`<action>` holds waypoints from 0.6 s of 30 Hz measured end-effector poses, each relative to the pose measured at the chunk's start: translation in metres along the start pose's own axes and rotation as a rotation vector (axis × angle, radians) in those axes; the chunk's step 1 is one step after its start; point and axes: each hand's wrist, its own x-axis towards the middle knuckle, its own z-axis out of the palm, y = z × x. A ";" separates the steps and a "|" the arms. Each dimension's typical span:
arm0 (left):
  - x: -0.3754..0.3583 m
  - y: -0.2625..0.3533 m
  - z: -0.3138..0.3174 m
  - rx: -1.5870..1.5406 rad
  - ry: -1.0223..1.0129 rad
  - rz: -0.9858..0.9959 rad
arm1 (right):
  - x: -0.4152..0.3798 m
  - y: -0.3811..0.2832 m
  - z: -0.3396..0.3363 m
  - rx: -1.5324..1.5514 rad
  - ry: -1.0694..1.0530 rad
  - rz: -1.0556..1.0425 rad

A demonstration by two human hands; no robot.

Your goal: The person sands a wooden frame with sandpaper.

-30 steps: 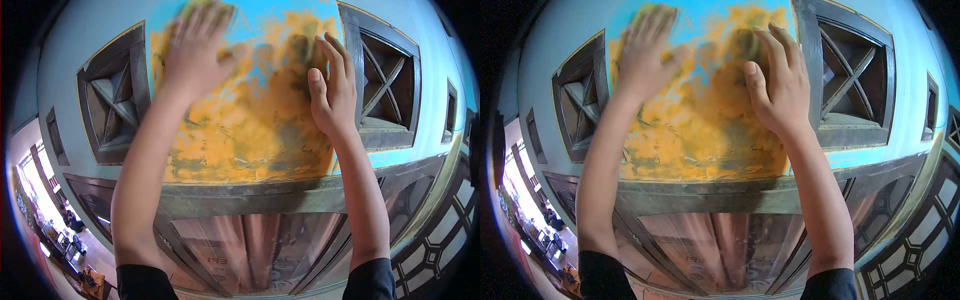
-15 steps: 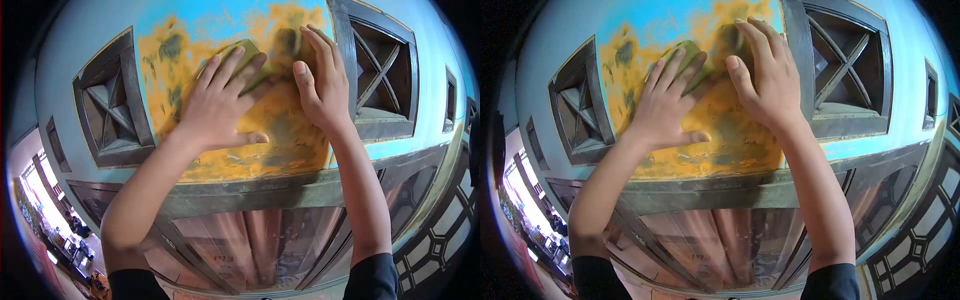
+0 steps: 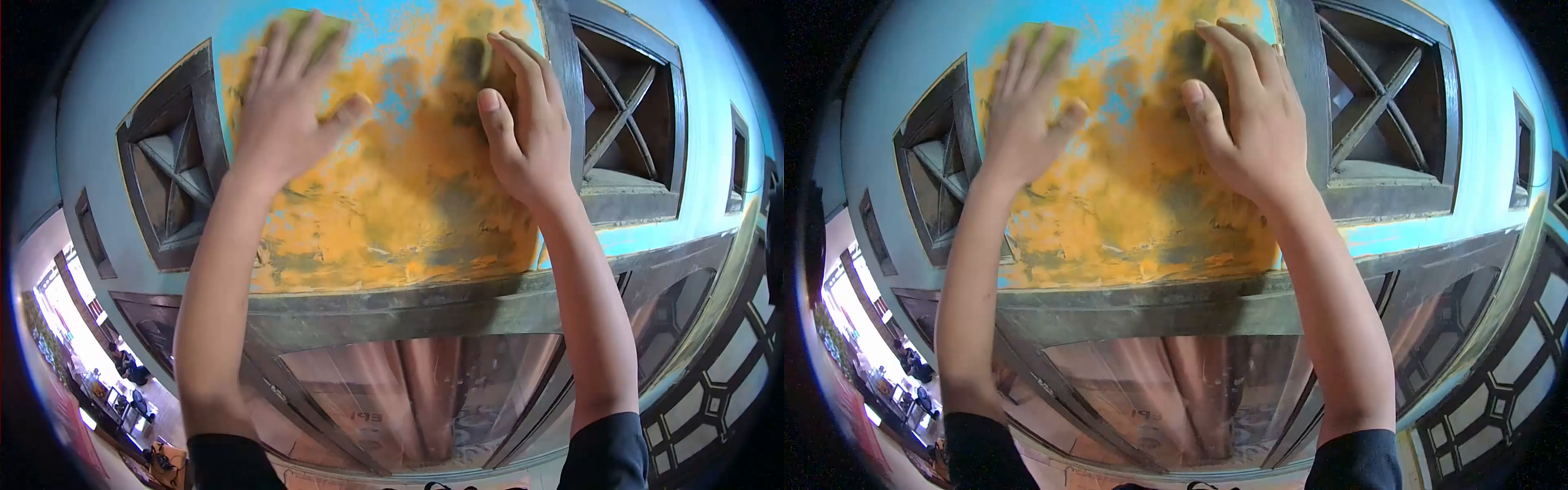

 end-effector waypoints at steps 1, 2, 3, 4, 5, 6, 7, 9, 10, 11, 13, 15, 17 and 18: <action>0.000 0.001 0.002 -0.007 0.021 -0.039 | -0.001 -0.001 -0.001 -0.002 -0.003 0.008; -0.008 0.012 0.004 -0.039 -0.007 -0.002 | -0.001 -0.002 -0.001 -0.005 -0.004 0.011; -0.016 0.039 -0.003 -0.070 -0.033 0.033 | 0.000 -0.003 0.000 -0.007 -0.005 0.012; -0.025 0.055 -0.010 -0.101 -0.058 0.067 | 0.000 -0.002 0.000 0.001 -0.001 0.010; -0.031 0.060 -0.015 -0.131 -0.104 0.119 | 0.000 -0.001 0.001 0.007 0.002 0.010; -0.037 0.064 -0.019 -0.164 -0.152 0.171 | -0.001 0.000 0.001 0.012 0.002 0.011; -0.039 0.067 -0.021 -0.196 -0.201 0.223 | -0.001 0.001 0.001 0.013 0.003 0.006; -0.023 0.045 -0.013 -0.110 -0.089 0.081 | 0.000 0.000 0.001 0.017 -0.005 -0.003; -0.015 0.035 -0.007 -0.064 -0.035 0.008 | 0.000 -0.002 0.000 0.016 -0.015 0.005; -0.012 0.034 0.000 -0.058 0.025 -0.040 | 0.001 -0.004 -0.002 0.016 -0.023 0.014; -0.018 0.072 -0.020 0.045 -0.293 0.074 | 0.001 -0.006 -0.001 0.032 -0.024 0.026; -0.037 0.102 -0.029 -0.225 -0.318 0.265 | 0.001 -0.005 0.000 0.065 -0.011 0.033; -0.038 0.089 -0.019 -0.134 -0.299 0.252 | 0.000 -0.004 -0.001 0.040 -0.020 0.036; -0.031 0.078 -0.016 -0.090 -0.288 0.239 | 0.000 -0.003 0.000 0.029 -0.028 0.034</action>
